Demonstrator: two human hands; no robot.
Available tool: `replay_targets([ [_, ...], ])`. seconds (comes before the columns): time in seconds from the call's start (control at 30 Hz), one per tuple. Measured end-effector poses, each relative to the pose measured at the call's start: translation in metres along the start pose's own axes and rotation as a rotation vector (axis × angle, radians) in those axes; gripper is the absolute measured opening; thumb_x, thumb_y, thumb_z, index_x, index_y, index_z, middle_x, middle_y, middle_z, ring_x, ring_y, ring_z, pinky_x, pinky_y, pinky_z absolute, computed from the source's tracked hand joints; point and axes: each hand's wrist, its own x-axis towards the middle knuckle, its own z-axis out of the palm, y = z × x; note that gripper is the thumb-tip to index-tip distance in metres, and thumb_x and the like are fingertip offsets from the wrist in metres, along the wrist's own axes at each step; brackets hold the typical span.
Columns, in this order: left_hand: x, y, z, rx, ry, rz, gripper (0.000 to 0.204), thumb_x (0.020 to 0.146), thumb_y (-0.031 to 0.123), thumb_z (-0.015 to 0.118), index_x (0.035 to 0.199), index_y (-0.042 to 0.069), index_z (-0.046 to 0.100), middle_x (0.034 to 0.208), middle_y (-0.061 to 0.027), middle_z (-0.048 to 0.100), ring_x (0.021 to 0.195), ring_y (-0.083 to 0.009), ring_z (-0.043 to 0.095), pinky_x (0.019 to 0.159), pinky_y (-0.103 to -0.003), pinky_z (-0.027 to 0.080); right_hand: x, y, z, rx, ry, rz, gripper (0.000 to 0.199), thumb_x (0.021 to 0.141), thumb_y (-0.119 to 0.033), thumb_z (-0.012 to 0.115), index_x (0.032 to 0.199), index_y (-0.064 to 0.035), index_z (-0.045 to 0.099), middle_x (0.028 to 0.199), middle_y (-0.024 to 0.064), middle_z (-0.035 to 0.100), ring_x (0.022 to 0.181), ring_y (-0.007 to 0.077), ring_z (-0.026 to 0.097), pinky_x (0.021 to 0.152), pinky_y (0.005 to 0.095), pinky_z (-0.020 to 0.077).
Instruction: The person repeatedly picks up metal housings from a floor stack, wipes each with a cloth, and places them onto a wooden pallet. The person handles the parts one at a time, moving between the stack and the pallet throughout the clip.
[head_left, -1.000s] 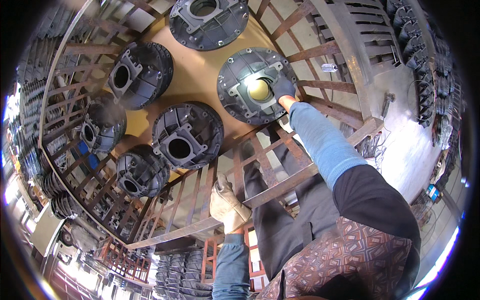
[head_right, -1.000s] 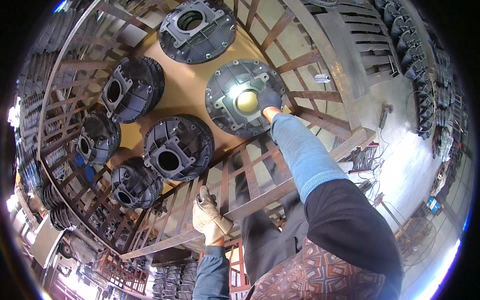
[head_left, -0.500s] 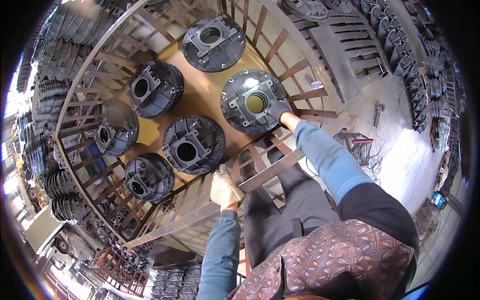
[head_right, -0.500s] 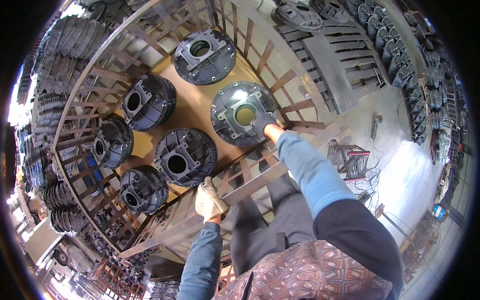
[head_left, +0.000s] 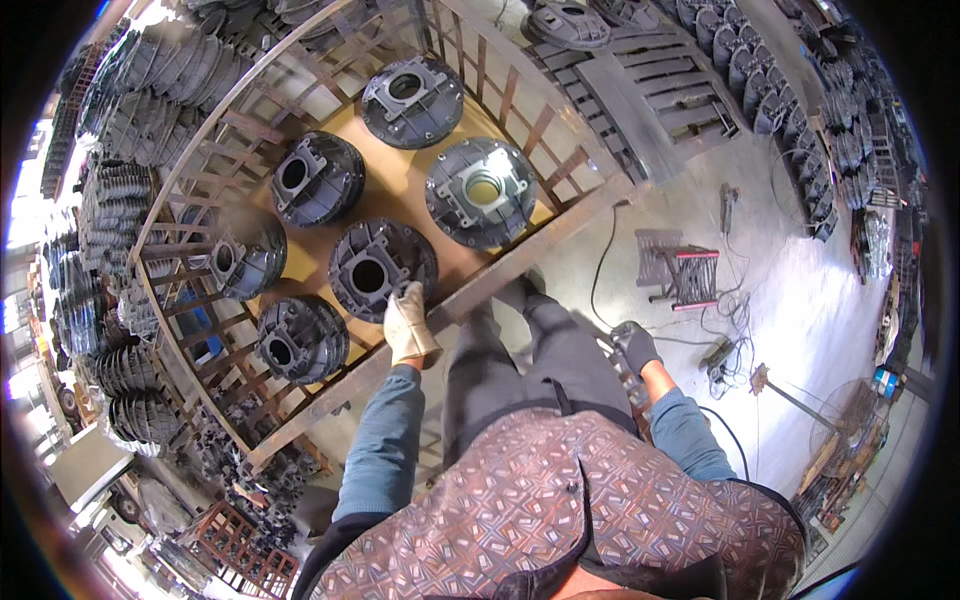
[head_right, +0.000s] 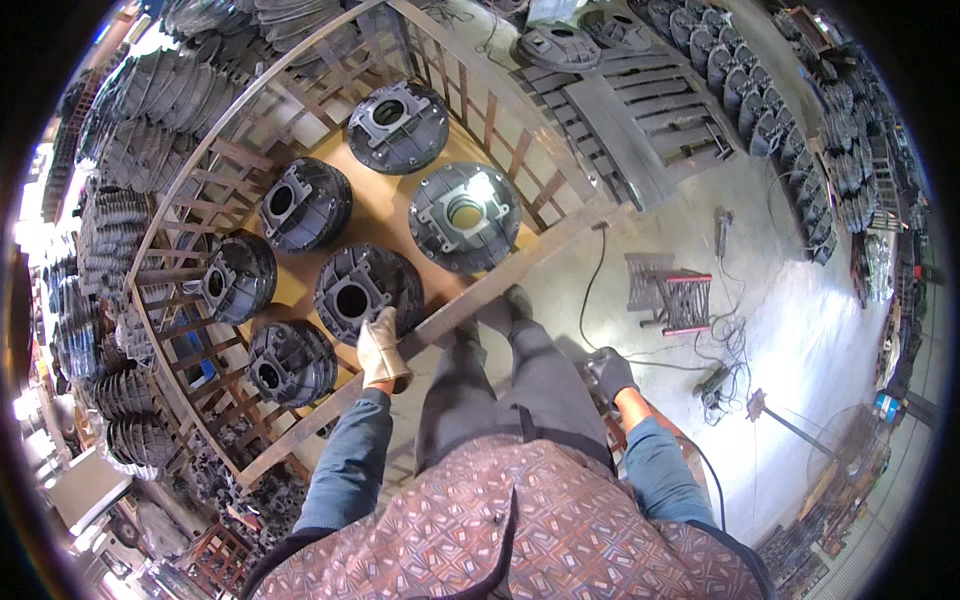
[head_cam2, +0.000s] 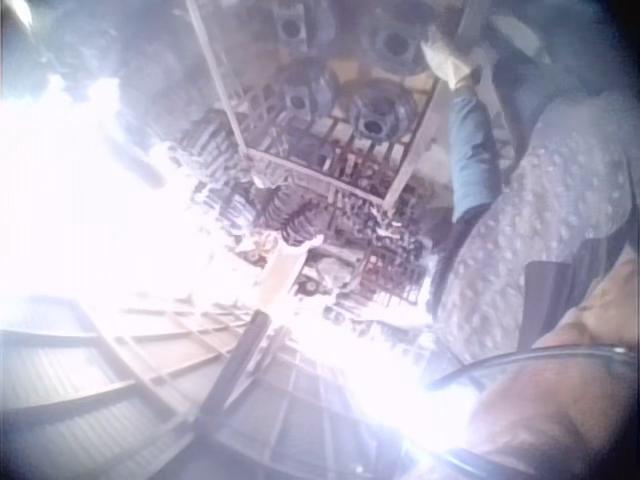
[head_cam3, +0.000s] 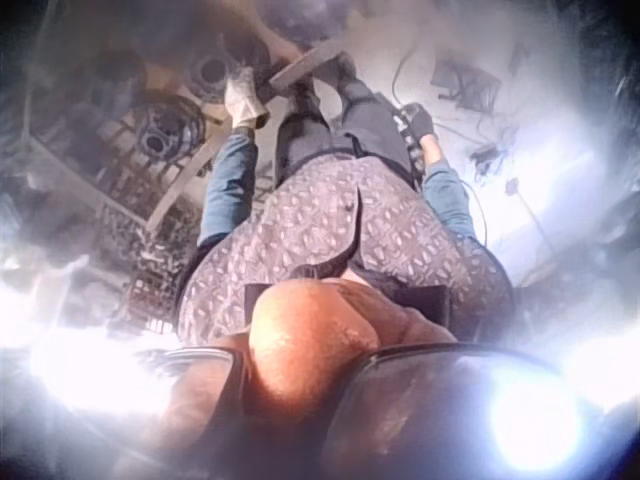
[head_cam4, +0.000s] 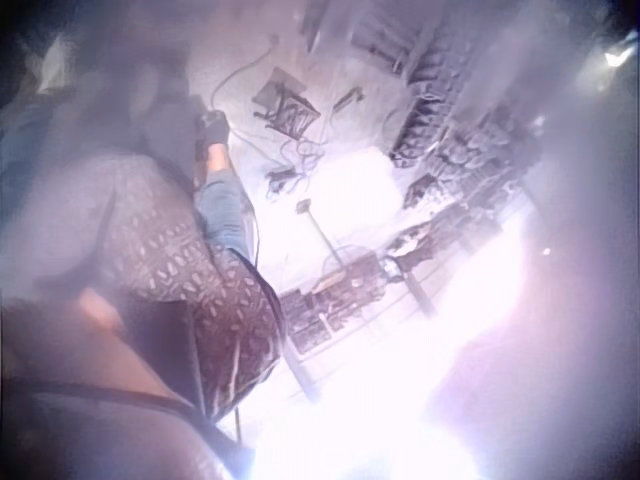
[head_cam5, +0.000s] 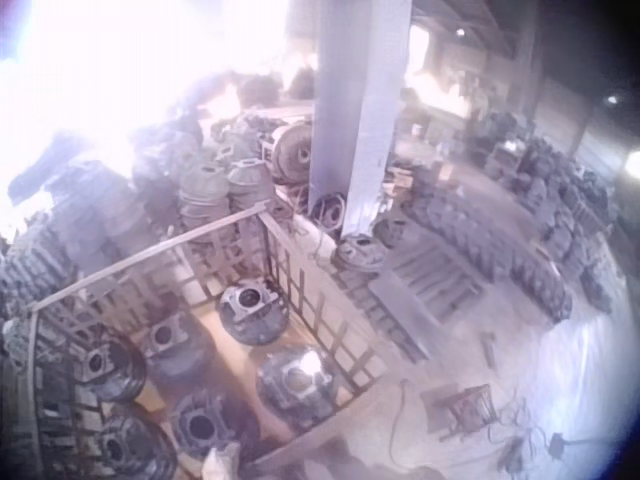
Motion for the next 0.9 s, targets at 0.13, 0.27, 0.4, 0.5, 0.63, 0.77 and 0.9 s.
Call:
replay_targets([
  [0.13, -0.054, 0.064, 0.002, 0.272, 0.128, 0.047, 0.033, 0.096, 0.033, 0.059, 0.108, 0.004, 0.07, 0.101, -0.0134, 0.073, 0.092, -0.0275, 0.069, 0.082, -0.037, 0.051, -0.042, 0.153, 0.002, -1.041, -0.292, -0.218, 0.012, 0.085, -0.018, 0.063, 0.092, -0.0164, 0.074, 0.097, 0.0063, 0.072, 0.095, 0.0241, 0.069, 0.085, 0.0367, 0.0545],
  [0.27, -0.06, 0.006, -0.012, 0.092, 0.126, 0.125, 0.016, 0.096, 0.016, 0.056, 0.098, 0.004, 0.067, 0.082, 0.0006, 0.063, 0.073, -0.0128, 0.056, 0.07, -0.028, 0.047, -0.066, 0.236, 0.005, -0.175, -0.191, 0.278, 0.018, 0.085, -0.017, 0.064, 0.1, -0.0174, 0.074, 0.101, 0.0071, 0.073, 0.096, 0.0226, 0.07, 0.084, 0.0357, 0.0559],
  [0.4, -0.083, -0.027, -0.016, 0.273, 0.053, 0.112, 0.017, 0.096, 0.015, 0.051, 0.095, 0.005, 0.065, 0.083, -0.0002, 0.063, 0.074, -0.017, 0.057, 0.07, -0.031, 0.046, -0.067, 0.272, -0.004, -0.487, -0.131, -0.178, 0.017, 0.093, -0.017, 0.058, 0.103, -0.0134, 0.07, 0.092, 0.0089, 0.074, 0.076, 0.0227, 0.071, 0.068, 0.0357, 0.0569],
  [0.5, -0.126, -0.017, 0.041, 0.746, -0.058, 0.101, 0.024, 0.094, 0.021, 0.051, 0.101, 0.004, 0.066, 0.088, -0.0068, 0.068, 0.08, -0.0214, 0.062, 0.074, -0.034, 0.046, -0.078, 0.309, -0.035, 0.849, 0.061, 0.374, 0.02, 0.095, -0.022, 0.057, 0.089, -0.0114, 0.073, 0.074, 0.0062, 0.071, 0.06, 0.021, 0.067, 0.052, 0.0342, 0.0529],
  [0.63, -0.121, -0.044, 0.024, 1.357, -0.184, 0.385, 0.016, 0.096, 0.008, 0.049, 0.092, 0.008, 0.064, 0.08, -0.005, 0.061, 0.07, -0.0154, 0.057, 0.065, -0.029, 0.046, -0.072, 0.285, -0.045, 0.861, 0.067, 0.647, 0.015, 0.098, -0.025, 0.057, 0.101, -0.0113, 0.063, 0.081, 0.0078, 0.07, 0.063, 0.0203, 0.065, 0.055, 0.0343, 0.053],
  [0.77, -0.153, -0.015, 0.096, 0.765, -0.326, 0.175, 0.014, 0.091, 0.012, 0.053, 0.089, 0.005, 0.064, 0.072, -0.0064, 0.056, 0.065, -0.016, 0.052, 0.063, -0.034, 0.044, -0.088, 0.336, -0.08, 0.92, 0.205, 0.688, 0.015, 0.098, -0.024, 0.057, 0.103, -0.0111, 0.063, 0.081, 0.0075, 0.069, 0.063, 0.019, 0.065, 0.053, 0.0348, 0.0532],
  [0.9, -0.151, 0.016, 0.092, 0.755, -0.371, 0.142, 0.014, 0.088, 0.015, 0.056, 0.085, 0.004, 0.064, 0.075, -0.0072, 0.059, 0.067, -0.0181, 0.057, 0.064, -0.033, 0.044, -0.078, 0.328, -0.07, 1.042, 0.2, 0.716, 0.015, 0.099, -0.024, 0.057, 0.101, -0.0111, 0.063, 0.081, 0.0073, 0.069, 0.062, 0.0176, 0.064, 0.053, 0.0324, 0.0522],
])
